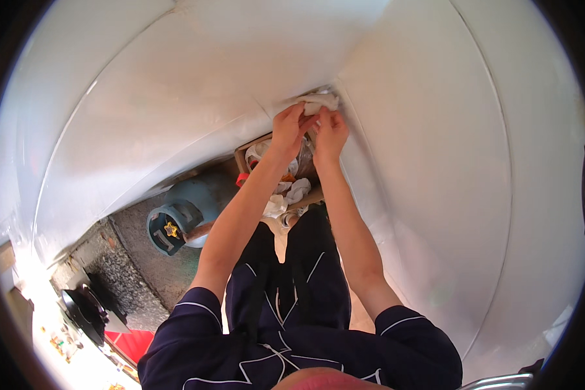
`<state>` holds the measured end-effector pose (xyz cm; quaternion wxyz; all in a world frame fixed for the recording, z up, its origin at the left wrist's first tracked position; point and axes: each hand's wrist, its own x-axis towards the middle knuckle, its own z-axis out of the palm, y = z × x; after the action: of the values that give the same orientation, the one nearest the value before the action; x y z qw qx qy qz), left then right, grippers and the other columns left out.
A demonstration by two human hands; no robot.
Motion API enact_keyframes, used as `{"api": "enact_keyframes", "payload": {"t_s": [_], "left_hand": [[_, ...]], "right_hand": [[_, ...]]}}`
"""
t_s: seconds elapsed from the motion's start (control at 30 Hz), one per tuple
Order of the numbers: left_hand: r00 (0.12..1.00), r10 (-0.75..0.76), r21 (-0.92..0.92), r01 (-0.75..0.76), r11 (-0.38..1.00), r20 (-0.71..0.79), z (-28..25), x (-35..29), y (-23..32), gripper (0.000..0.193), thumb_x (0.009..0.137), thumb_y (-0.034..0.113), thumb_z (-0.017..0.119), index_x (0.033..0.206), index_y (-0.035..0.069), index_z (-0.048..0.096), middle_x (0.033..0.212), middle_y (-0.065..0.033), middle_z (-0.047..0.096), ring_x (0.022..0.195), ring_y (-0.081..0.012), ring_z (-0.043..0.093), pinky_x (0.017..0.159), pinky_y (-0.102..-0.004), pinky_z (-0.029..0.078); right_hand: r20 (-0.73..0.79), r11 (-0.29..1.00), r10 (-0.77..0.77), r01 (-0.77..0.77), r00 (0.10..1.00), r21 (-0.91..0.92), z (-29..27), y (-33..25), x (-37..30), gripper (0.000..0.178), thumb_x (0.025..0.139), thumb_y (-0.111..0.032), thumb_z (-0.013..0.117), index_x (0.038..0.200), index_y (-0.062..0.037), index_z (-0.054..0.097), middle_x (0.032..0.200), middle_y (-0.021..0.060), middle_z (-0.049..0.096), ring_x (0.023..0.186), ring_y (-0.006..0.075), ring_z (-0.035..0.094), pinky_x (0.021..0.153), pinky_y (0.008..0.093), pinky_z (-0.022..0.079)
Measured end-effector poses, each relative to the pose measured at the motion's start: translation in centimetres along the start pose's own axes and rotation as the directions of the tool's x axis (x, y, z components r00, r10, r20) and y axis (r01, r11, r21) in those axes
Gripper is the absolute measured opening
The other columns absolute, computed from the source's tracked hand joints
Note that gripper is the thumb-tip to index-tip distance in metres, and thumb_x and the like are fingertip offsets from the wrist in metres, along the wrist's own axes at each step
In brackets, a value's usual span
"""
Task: The person washes a cloth in a sink and then kneels to wipe a wall corner before applying a white adhesive patch or tape to the surface.
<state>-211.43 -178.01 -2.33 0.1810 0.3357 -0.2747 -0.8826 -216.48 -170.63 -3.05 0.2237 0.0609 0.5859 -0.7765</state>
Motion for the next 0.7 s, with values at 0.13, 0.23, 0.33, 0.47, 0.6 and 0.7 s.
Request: {"api": "enact_keyframes", "payload": {"t_s": [0.13,0.23,0.33,0.47,0.6,0.7], "left_hand": [[0.979,-0.11,0.103,0.128,0.986,-0.169,-1.9,0.1,-1.8,0.026,0.097,0.02,0.052,0.105,-0.005,0.056,0.096,-0.0111,0.062,0.09,-0.0193,0.062,0.082,-0.031,0.05],[0.988,-0.14,0.153,0.149,0.977,-0.07,-2.3,0.9,-3.1,0.023,0.097,0.021,0.051,0.102,-0.001,0.057,0.092,-0.0081,0.062,0.086,-0.0164,0.061,0.079,-0.0293,0.05],[0.969,-0.203,0.241,0.165,0.956,0.143,-4.8,3.2,-4.8,0.019,0.097,0.02,0.052,0.1,0.003,0.059,0.091,-0.005,0.062,0.086,-0.0148,0.06,0.08,-0.0287,0.049],[0.963,-0.176,0.387,0.086,0.918,0.203,-3.2,4.9,-6.2,0.013,0.095,0.015,0.054,0.093,0.003,0.059,0.088,-0.0024,0.061,0.082,-0.0112,0.056,0.075,-0.0277,0.047],[0.953,-0.278,0.493,0.185,0.85,0.122,-4.8,8.1,-7.4,0.013,0.095,0.014,0.053,0.092,0.003,0.059,0.086,-0.0036,0.061,0.08,-0.0129,0.056,0.072,-0.0291,0.047],[0.947,-0.316,0.418,0.266,0.869,0.052,-3.6,9.0,-7.4,0.012,0.095,0.015,0.053,0.091,0.005,0.059,0.082,-0.0031,0.059,0.075,-0.014,0.056,0.067,-0.0291,0.047]], "right_hand": [[-0.071,0.941,0.165,-0.136,0.984,0.31,-1.4,4.1,-1.8,0.012,0.093,-0.013,0.058,0.087,-0.0041,0.051,0.084,0.0035,0.06,0.076,0.0092,0.055,0.063,0.0267,0.045],[-0.143,0.844,0.301,-0.194,0.943,0.499,-2.2,7.3,-1.1,0.011,0.093,-0.012,0.058,0.091,-0.0064,0.049,0.087,0.0029,0.058,0.079,0.0119,0.056,0.064,0.0259,0.046],[-0.185,0.738,0.36,-0.158,0.914,0.656,-2.2,10.1,1.2,0.009,0.093,-0.012,0.058,0.09,-0.0076,0.051,0.083,0.0025,0.057,0.074,0.0125,0.055,0.063,0.0253,0.046],[-0.342,0.84,0.383,-0.169,0.858,0.516,-2.7,10.1,3.4,0.012,0.091,-0.015,0.062,0.095,-0.0053,0.056,0.088,0.0047,0.061,0.078,0.0155,0.058,0.065,0.0297,0.049],[-0.32,0.853,0.374,-0.187,0.87,0.488,-2.4,10.8,4.4,0.019,0.088,-0.015,0.065,0.101,-0.0024,0.059,0.094,0.0064,0.063,0.083,0.0186,0.061,0.068,0.0314,0.051],[-0.372,0.854,0.365,-0.148,0.853,0.499,-2.6,11.1,5.6,0.017,0.089,-0.013,0.064,0.102,-0.0042,0.059,0.092,0.0048,0.064,0.08,0.0159,0.061,0.065,0.0297,0.05]]}}
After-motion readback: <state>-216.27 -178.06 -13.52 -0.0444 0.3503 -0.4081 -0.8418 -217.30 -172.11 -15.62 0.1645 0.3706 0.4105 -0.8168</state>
